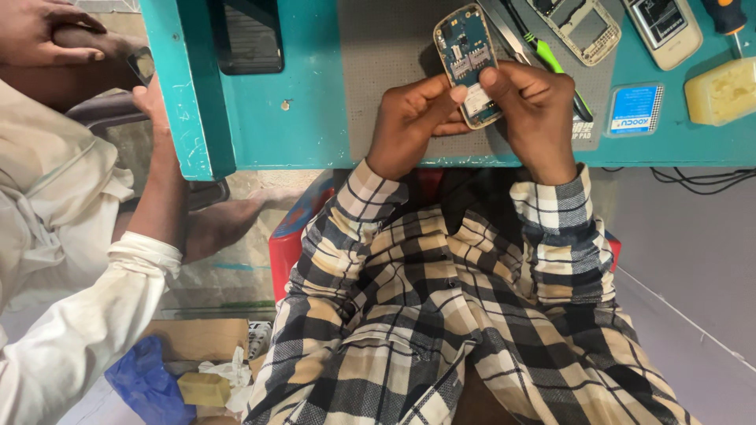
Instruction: The person disassembles a small mobile phone using tweezers and their hands, then reassembles the internal components and housing.
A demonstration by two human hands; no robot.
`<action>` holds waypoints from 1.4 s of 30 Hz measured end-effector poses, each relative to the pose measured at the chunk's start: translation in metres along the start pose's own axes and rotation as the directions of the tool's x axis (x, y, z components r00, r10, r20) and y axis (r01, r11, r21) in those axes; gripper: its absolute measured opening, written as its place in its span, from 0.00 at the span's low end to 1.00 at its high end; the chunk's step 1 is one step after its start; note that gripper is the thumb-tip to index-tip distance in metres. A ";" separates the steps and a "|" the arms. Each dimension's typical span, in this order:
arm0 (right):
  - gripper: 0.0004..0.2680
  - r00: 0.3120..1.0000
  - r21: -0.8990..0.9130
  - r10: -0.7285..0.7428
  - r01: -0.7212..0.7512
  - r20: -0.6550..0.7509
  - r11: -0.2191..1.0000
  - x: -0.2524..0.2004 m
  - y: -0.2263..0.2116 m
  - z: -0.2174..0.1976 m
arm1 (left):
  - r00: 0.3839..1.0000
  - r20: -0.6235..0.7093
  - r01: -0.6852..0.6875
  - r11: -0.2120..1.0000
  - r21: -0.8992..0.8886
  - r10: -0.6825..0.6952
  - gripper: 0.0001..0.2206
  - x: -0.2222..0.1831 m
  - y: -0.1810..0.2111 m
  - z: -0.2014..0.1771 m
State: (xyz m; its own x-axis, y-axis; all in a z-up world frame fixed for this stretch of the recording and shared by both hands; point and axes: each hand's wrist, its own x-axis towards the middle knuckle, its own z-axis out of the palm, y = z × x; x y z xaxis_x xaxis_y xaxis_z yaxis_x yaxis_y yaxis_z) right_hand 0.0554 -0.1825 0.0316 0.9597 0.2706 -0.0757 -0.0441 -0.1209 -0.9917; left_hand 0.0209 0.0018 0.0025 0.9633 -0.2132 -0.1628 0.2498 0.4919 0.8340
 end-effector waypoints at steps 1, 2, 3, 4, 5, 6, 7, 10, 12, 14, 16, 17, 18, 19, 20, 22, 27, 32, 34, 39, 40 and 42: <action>0.11 1.000 0.006 -0.002 0.002 0.001 1.000 0.000 0.000 0.000 | 1.000 -0.011 0.014 1.000 -0.004 -0.015 0.17 0.000 0.000 -0.001; 0.11 1.000 0.011 -0.004 0.004 0.002 1.000 0.001 -0.001 0.001 | 0.999 -0.022 0.029 1.000 -0.007 -0.029 0.17 0.001 -0.001 -0.003; 0.11 1.000 0.017 -0.007 0.007 0.004 1.000 0.001 -0.001 0.001 | 0.999 -0.033 0.043 0.999 -0.011 -0.043 0.18 0.001 -0.002 -0.005; 0.11 1.000 0.050 0.004 -0.005 0.021 0.999 0.001 -0.003 0.000 | 1.000 -0.012 0.016 0.999 -0.036 -0.016 0.19 0.000 -0.003 -0.006; 0.11 0.999 0.084 0.017 -0.020 0.040 0.996 0.001 -0.005 0.000 | 1.000 0.006 -0.010 0.998 -0.063 0.011 0.19 -0.001 -0.004 -0.008; 0.11 0.998 0.117 0.029 -0.036 0.060 0.992 0.001 -0.007 0.000 | 0.999 0.023 -0.036 0.995 -0.090 0.038 0.20 -0.002 -0.004 -0.009; 0.12 0.998 0.097 0.032 -0.038 0.060 0.995 0.002 -0.009 0.000 | 0.999 0.014 -0.030 0.997 -0.072 0.031 0.20 -0.002 -0.005 -0.009; 0.12 0.997 0.046 0.043 -0.046 0.057 0.998 0.002 -0.012 0.001 | 1.000 -0.001 -0.021 0.999 -0.028 0.021 0.19 -0.001 -0.005 -0.007; 0.12 0.998 0.027 0.045 -0.047 0.052 0.999 0.002 -0.011 0.000 | 0.999 0.010 -0.034 0.999 -0.001 0.034 0.19 -0.001 -0.004 -0.006; 0.12 0.999 -0.027 0.038 -0.037 0.036 0.999 0.003 -0.009 0.000 | 1.000 0.002 -0.018 1.000 0.017 0.017 0.18 -0.002 -0.002 -0.004; 0.11 0.999 -0.035 0.032 -0.031 0.029 0.999 0.003 -0.005 -0.001 | 1.000 -0.017 -0.018 0.999 0.046 0.019 0.17 -0.001 -0.003 -0.002; 0.11 0.999 -0.017 0.033 -0.032 0.031 0.999 0.002 -0.003 -0.001 | 0.999 -0.034 -0.024 0.998 0.066 0.026 0.16 0.000 -0.005 0.001; 0.11 0.999 0.002 0.033 -0.033 0.033 0.999 0.002 0.000 -0.001 | 0.998 -0.051 -0.030 0.996 0.085 0.035 0.16 0.001 -0.006 0.002; 0.11 0.999 -0.002 0.033 -0.033 0.034 0.999 0.001 0.002 -0.002 | 0.998 -0.053 -0.035 0.995 0.091 0.040 0.15 0.001 -0.007 0.002; 0.12 0.999 -0.006 0.033 -0.033 0.036 0.999 0.001 0.004 -0.004 | 0.998 -0.055 -0.039 0.994 0.098 0.045 0.15 0.001 -0.007 0.002; 0.12 0.997 0.149 0.036 -0.046 0.069 0.988 0.000 0.008 -0.009 | 0.998 -0.045 -0.050 0.995 0.083 0.054 0.15 0.001 -0.008 0.001; 0.15 0.984 0.477 -0.023 -0.065 0.176 0.877 -0.003 0.017 -0.021 | 0.998 -0.030 -0.054 0.997 0.052 0.056 0.13 0.000 -0.009 -0.004; 0.14 0.983 0.176 -0.101 0.073 0.156 0.982 -0.012 0.015 -0.021 | 0.997 -0.044 -0.059 0.998 0.020 0.060 0.14 0.001 -0.011 -0.004; 0.15 0.976 0.104 -0.127 0.110 0.175 0.988 -0.013 0.011 -0.020 | 0.997 -0.034 -0.073 0.997 -0.004 0.073 0.14 0.001 -0.013 -0.005; 0.17 0.989 -0.136 -0.081 0.099 0.127 0.986 -0.012 0.010 -0.015 | 0.993 -0.021 -0.114 0.993 -0.008 0.113 0.13 0.000 -0.020 -0.008; 0.16 0.981 -0.123 -0.140 0.157 0.135 0.980 -0.013 0.010 -0.014 | 0.994 -0.019 -0.111 0.994 -0.015 0.111 0.13 0.000 -0.021 -0.009; 0.15 0.955 -0.088 -0.256 0.271 0.152 0.959 -0.014 0.011 -0.012 | 0.994 -0.014 -0.104 0.994 -0.030 0.104 0.13 0.000 -0.022 -0.009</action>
State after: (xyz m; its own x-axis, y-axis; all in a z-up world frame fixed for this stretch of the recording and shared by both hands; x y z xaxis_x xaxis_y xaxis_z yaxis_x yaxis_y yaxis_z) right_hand 0.0444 -0.1989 0.0230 0.8853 0.4345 0.1656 0.2422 -0.1269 -0.9619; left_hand 0.0167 -0.0010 -0.0206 0.9854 -0.1488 -0.0830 0.1510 0.5368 0.8301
